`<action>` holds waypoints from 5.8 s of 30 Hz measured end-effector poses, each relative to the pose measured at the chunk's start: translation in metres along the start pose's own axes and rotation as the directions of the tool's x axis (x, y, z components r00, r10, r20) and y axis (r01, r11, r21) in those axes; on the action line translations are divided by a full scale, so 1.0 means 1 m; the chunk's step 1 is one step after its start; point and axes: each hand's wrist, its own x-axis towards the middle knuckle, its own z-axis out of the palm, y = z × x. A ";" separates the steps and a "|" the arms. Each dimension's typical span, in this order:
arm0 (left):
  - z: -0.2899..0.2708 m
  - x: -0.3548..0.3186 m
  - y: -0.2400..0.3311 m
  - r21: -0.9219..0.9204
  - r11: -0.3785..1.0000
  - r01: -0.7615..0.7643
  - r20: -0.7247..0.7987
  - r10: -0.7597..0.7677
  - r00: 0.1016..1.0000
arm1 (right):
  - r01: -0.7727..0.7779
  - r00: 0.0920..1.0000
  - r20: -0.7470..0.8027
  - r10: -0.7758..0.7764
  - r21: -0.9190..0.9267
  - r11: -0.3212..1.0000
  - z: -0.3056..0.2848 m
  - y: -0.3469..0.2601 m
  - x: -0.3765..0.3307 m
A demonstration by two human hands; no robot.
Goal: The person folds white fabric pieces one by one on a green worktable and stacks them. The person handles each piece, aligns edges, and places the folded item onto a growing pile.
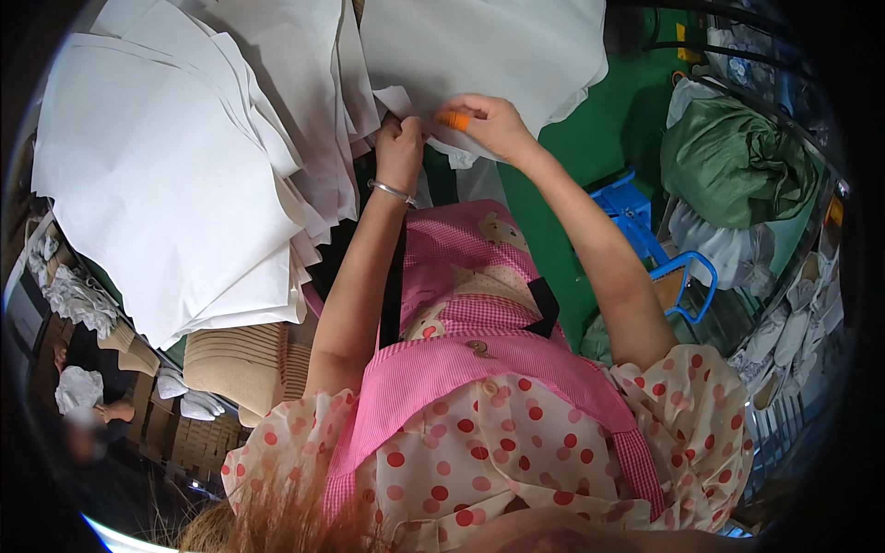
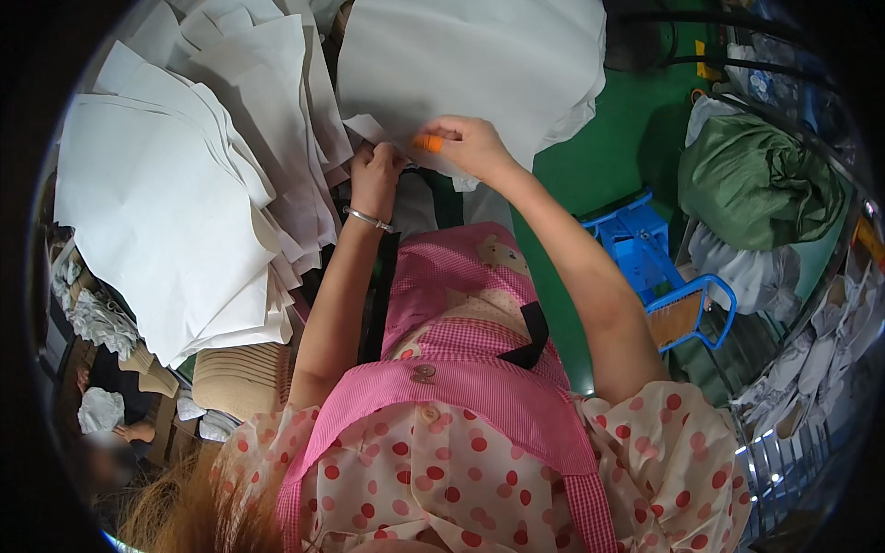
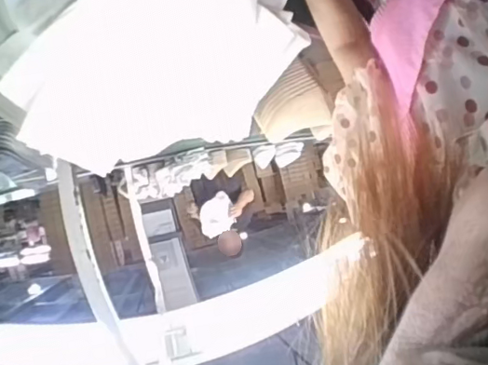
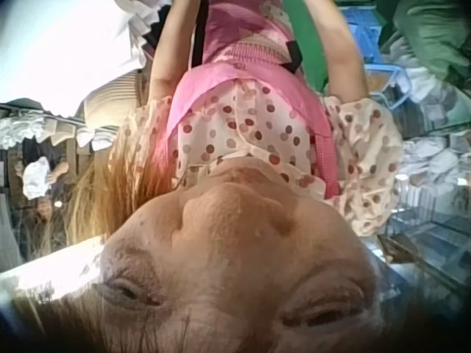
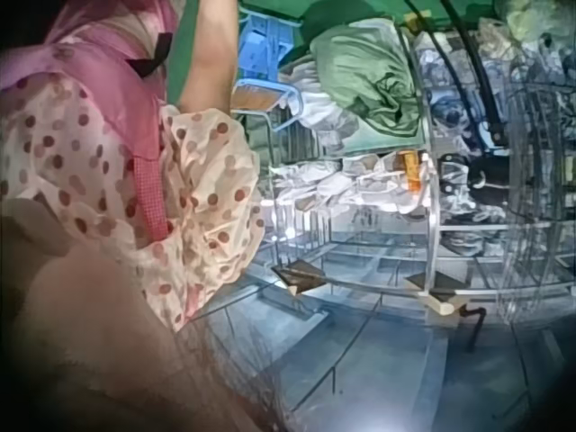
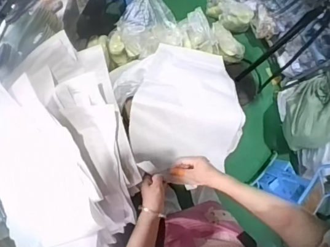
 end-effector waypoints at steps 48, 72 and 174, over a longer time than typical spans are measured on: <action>-0.018 -0.075 0.150 0.279 0.940 -0.199 -0.101 0.235 0.967 | 0.362 0.864 -0.225 -0.450 -0.344 0.866 0.005 -0.149 -0.077; -0.052 -0.068 0.198 0.034 0.789 -0.614 0.152 0.603 0.783 | 0.309 0.839 -0.204 -0.504 -0.586 0.750 -0.027 -0.228 -0.131; -0.191 -0.105 0.198 -0.241 0.876 -0.418 -0.302 0.341 0.890 | 0.121 0.919 -0.350 -0.184 -0.192 0.974 0.027 -0.144 0.018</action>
